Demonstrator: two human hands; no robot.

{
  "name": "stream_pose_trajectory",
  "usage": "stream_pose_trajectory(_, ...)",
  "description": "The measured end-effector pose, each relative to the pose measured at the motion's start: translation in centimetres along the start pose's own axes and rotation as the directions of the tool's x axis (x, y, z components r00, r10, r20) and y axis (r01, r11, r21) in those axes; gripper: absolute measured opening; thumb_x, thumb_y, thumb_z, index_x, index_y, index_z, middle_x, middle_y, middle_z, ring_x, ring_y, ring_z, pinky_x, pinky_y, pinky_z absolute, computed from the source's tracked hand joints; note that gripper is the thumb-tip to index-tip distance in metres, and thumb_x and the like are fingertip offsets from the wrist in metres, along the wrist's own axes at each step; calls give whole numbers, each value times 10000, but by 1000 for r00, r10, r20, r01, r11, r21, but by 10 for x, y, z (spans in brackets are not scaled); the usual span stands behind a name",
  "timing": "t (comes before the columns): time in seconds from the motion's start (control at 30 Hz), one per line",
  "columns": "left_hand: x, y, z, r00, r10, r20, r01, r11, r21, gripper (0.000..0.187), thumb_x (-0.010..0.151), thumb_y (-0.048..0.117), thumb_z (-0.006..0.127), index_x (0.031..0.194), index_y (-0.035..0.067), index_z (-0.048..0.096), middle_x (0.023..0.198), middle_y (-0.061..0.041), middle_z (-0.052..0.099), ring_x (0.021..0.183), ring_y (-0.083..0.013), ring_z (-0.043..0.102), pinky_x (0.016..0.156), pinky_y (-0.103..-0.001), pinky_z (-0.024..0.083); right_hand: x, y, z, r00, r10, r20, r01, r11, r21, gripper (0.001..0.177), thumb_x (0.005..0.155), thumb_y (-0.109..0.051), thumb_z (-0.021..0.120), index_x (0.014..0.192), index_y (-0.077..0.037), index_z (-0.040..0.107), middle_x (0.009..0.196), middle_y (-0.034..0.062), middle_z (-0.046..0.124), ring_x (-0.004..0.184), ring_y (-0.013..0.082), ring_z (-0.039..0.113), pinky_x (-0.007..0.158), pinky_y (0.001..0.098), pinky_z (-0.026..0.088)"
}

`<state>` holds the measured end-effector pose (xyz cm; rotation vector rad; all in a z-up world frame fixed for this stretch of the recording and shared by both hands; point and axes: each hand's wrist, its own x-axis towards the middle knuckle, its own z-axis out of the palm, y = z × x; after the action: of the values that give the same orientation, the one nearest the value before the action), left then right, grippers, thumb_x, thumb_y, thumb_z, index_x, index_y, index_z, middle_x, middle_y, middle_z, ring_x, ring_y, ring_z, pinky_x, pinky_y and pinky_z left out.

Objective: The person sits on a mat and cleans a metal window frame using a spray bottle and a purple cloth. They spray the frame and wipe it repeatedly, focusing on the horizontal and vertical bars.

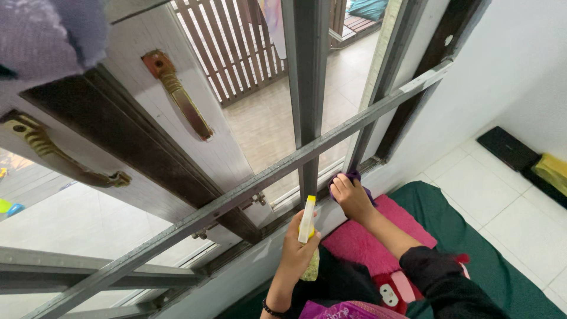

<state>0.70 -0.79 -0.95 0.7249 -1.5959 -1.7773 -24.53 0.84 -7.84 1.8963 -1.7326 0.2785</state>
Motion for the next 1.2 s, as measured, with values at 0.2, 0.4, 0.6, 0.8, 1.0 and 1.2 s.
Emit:
stream_pose_trajectory(0.2, 1, 3, 11, 999, 35, 8, -35, 997, -62, 506, 886, 12, 656, 1370, 72, 523, 1040, 63, 638, 797, -35, 573, 671, -221, 485, 50, 17, -78, 962, 89, -260, -74, 995, 65, 334, 865, -103, 622, 1187, -15, 630, 1241, 126, 611, 1265, 305, 548, 957, 467, 482)
stream_pose_trajectory(0.4, -2, 8, 15, 1000, -9, 10, 9, 1000, 12, 477, 891, 16, 672, 1355, 69, 573, 878, 34, 597, 729, -43, 544, 627, -222, 454, 61, 21, -94, 959, 131, -251, -126, 991, 37, 380, 821, -112, 619, 1187, -12, 640, 1235, 137, 611, 1271, 309, 544, 914, 467, 477)
stream_pose_trajectory(0.6, -3, 3, 15, 1000, -13, 5, 13, 1000, -1, 487, 889, 15, 670, 1358, 83, 557, 869, 50, 589, 728, -36, 538, 630, -220, 455, 22, 15, -25, 991, 66, -117, -74, 996, -57, 346, 870, -154, 563, 1178, -13, 634, 1253, 130, 623, 1287, 285, 526, 887, 453, 478)
stream_pose_trajectory(0.8, -4, -3, 16, 1000, -25, 2, 25, 1000, 15, 473, 881, 15, 681, 1339, 88, 583, 837, 39, 569, 708, -49, 538, 616, -229, 451, -18, 1, 41, 997, 79, 14, -78, 997, -28, 272, 880, -166, 553, 1104, -39, 641, 1249, 111, 640, 1300, 271, 523, 926, 457, 488)
stream_pose_trajectory(1.0, -8, -5, 15, 999, -36, -31, 37, 999, 27, 464, 876, 32, 689, 1328, 96, 602, 832, 33, 558, 720, -53, 550, 635, -230, 469, -21, -4, 42, 997, 79, 5, -80, 996, 47, 277, 864, -142, 575, 1108, -38, 653, 1242, 112, 641, 1286, 283, 539, 932, 438, 481)
stream_pose_trajectory(1.2, -5, 6, 19, 999, -30, -23, 31, 997, 66, 482, 885, 30, 688, 1353, 87, 591, 905, 32, 593, 800, -48, 559, 699, -224, 486, 24, 1, -34, 955, 163, -249, -125, 979, 162, 366, 828, -99, 640, 1184, -17, 638, 1243, 139, 605, 1258, 327, 542, 959, 469, 464)
